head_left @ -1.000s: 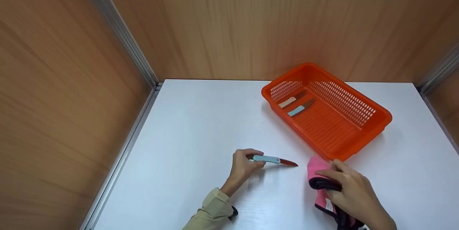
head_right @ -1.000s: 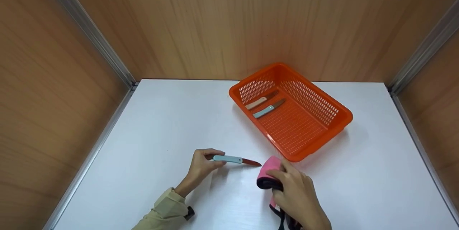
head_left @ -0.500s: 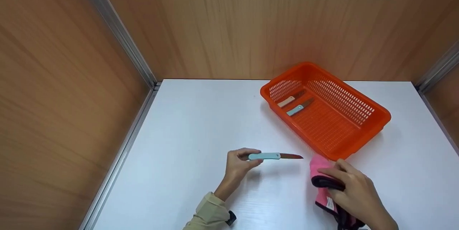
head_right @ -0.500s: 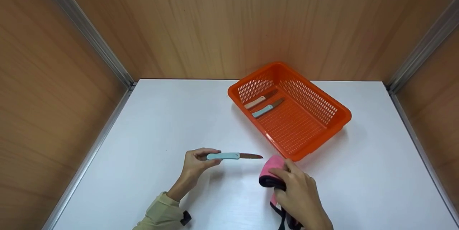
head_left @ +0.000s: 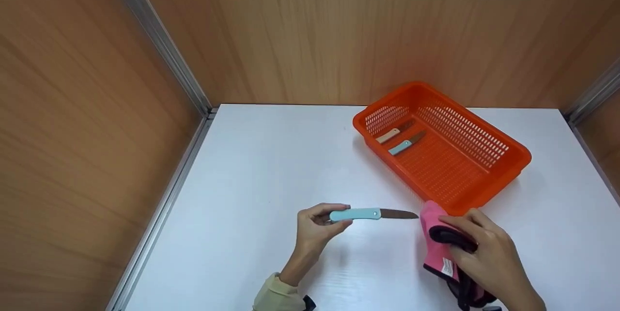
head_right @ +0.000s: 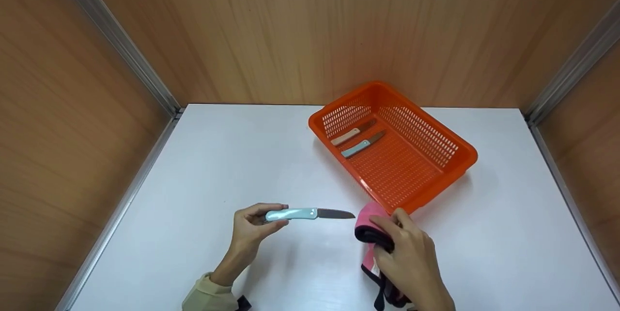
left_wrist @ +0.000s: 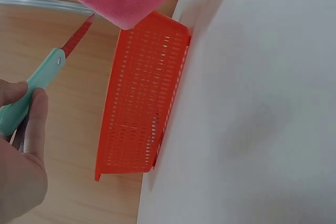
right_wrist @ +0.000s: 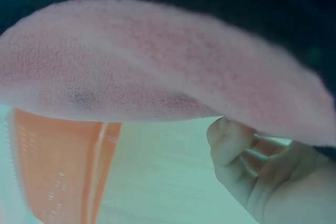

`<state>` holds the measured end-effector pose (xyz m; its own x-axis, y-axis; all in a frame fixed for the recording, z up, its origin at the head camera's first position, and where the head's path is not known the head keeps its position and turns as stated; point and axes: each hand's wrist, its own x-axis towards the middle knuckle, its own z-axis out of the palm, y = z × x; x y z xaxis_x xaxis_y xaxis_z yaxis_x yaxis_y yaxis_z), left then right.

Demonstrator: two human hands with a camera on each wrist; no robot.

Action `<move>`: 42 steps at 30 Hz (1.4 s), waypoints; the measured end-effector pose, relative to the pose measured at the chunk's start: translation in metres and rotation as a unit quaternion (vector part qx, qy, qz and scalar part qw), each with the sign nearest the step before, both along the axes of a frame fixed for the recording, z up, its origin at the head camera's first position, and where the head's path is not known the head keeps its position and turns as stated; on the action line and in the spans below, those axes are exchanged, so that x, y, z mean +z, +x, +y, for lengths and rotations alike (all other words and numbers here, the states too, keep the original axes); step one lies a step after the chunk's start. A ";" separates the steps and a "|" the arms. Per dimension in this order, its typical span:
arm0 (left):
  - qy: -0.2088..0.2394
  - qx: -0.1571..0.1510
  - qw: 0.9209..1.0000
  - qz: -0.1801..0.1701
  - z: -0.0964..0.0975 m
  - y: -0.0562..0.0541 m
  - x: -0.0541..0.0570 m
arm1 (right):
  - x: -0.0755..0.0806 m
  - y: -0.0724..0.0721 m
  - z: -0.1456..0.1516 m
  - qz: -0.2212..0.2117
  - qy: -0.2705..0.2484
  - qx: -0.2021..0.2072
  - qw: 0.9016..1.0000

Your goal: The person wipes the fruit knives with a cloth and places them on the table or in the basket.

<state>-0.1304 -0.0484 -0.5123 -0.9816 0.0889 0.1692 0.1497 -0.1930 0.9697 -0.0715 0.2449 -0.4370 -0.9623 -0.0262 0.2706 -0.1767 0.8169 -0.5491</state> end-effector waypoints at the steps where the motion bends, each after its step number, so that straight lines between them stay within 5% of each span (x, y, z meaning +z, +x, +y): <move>1: 0.004 -0.002 1.000 0.006 -0.001 0.002 0.002 | 0.002 0.000 -0.001 0.005 -0.007 -0.002 1.000; 13: 0.033 -0.023 0.998 0.052 0.001 0.024 0.020 | 0.024 -0.002 -0.021 0.088 -0.044 0.000 0.995; 20: 0.049 -0.022 0.995 0.090 0.007 0.028 0.023 | 0.029 -0.001 -0.040 0.102 0.007 0.057 0.993; 28: 0.091 -0.021 0.985 0.144 0.012 0.028 0.024 | 0.020 -0.001 -0.052 0.131 0.101 0.141 0.976; 34: 0.120 -0.024 0.978 0.167 0.010 0.026 0.024 | 0.020 0.000 -0.056 0.147 0.129 0.142 0.970; 42: 0.141 -0.024 0.979 0.148 0.008 0.026 0.027 | 0.019 0.003 -0.057 0.163 0.132 0.126 0.970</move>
